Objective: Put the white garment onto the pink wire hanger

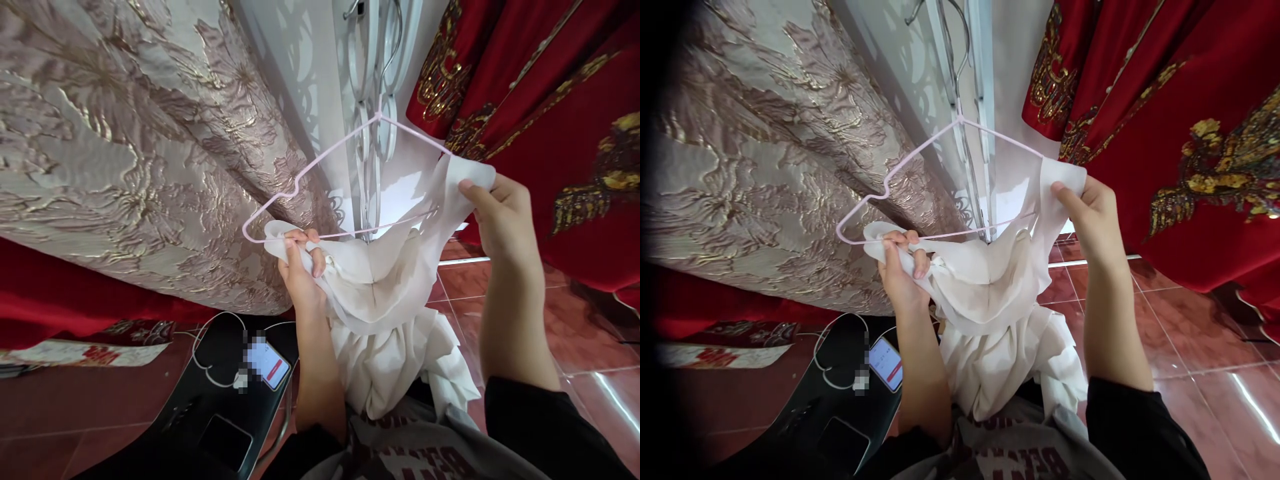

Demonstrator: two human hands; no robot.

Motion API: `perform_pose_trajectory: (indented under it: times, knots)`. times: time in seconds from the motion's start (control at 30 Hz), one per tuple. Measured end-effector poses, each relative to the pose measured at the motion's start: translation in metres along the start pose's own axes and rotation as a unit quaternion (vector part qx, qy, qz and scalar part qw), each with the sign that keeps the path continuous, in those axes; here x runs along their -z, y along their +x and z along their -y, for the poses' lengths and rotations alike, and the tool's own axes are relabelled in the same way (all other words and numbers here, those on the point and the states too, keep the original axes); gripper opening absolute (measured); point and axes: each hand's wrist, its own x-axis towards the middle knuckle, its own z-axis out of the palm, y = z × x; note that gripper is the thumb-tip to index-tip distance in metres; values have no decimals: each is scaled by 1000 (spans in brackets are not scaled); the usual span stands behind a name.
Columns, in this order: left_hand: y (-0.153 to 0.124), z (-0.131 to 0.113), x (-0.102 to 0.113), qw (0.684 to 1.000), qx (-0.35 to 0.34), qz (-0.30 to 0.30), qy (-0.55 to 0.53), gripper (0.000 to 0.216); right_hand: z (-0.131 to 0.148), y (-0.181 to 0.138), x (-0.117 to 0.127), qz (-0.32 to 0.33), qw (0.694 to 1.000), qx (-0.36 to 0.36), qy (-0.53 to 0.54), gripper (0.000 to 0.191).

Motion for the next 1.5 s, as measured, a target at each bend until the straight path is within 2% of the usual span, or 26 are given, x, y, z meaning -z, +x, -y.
perform_pose_trajectory:
  times: [0.17, 0.33, 0.57, 0.67, 0.8, 0.87, 0.93, 1.0, 1.07, 1.1, 1.17, 1.23, 1.27, 1.33, 1.4, 1.43, 1.5]
  knots:
    - [3, -1, 3, 1000, -12, 7, -1, 39, -4, -3, -14, 1, 1000, -3, 2, 43]
    - [5, 2, 4, 1000, -16, 14, 0, 40, -11, 1, -17, -29, 999, -1, 20, 37]
    - [4, 3, 3, 1000, -22, 4, 7, 39, -12, -6, -18, 55, 996, -23, 59, 34]
    - [5, 4, 3, 1000, -27, -2, 15, 40, 1, -7, -22, 90, 992, -58, 68, 30]
    - [8, 4, 7, 1000, -11, 8, 19, 40, 37, 5, -18, 106, 974, -87, 179, 24]
    - [10, 3, 9, 1000, -6, 16, 15, 40, 49, 15, -8, 79, 961, -97, 247, 22]
    - [12, 0, 11, 1000, -10, 22, 8, 39, 46, 23, 7, 20, 953, -90, 290, 20]
    - [14, -3, 13, 1000, -19, 21, 2, 37, 28, 23, 19, -71, 946, -68, 308, 17]
    - [15, -4, 13, 1000, -21, 18, -1, 36, 3, 13, 22, -169, 940, -29, 296, 13]
    - [15, -3, 12, 1000, -18, 18, -2, 35, -10, 4, 18, -216, 934, 0, 285, 13]
    - [13, -1, 10, 1000, -8, 17, -7, 36, -29, -20, 1, -257, 940, 79, 210, 19]
    - [9, 4, 6, 1000, 5, 14, -18, 36, -38, -43, -23, -239, 950, 101, 173, 20]
    - [6, 7, 3, 999, 15, 15, -27, 36, -40, -52, -35, -201, 965, 108, 128, 23]
    - [0, 14, 1, 998, 44, 22, -50, 35, -41, -63, -56, -85, 988, 124, 20, 27]
    - [-5, 19, 3, 994, 81, 29, -67, 30, -43, -62, -69, 14, 987, 143, -74, 31]
    - [-7, 21, 6, 992, 104, 32, -71, 28, -45, -59, -73, 32, 984, 146, -92, 32]
    - [-7, 19, 17, 985, 153, 32, -70, 24, -51, -51, -76, 16, 986, 138, -96, 32]
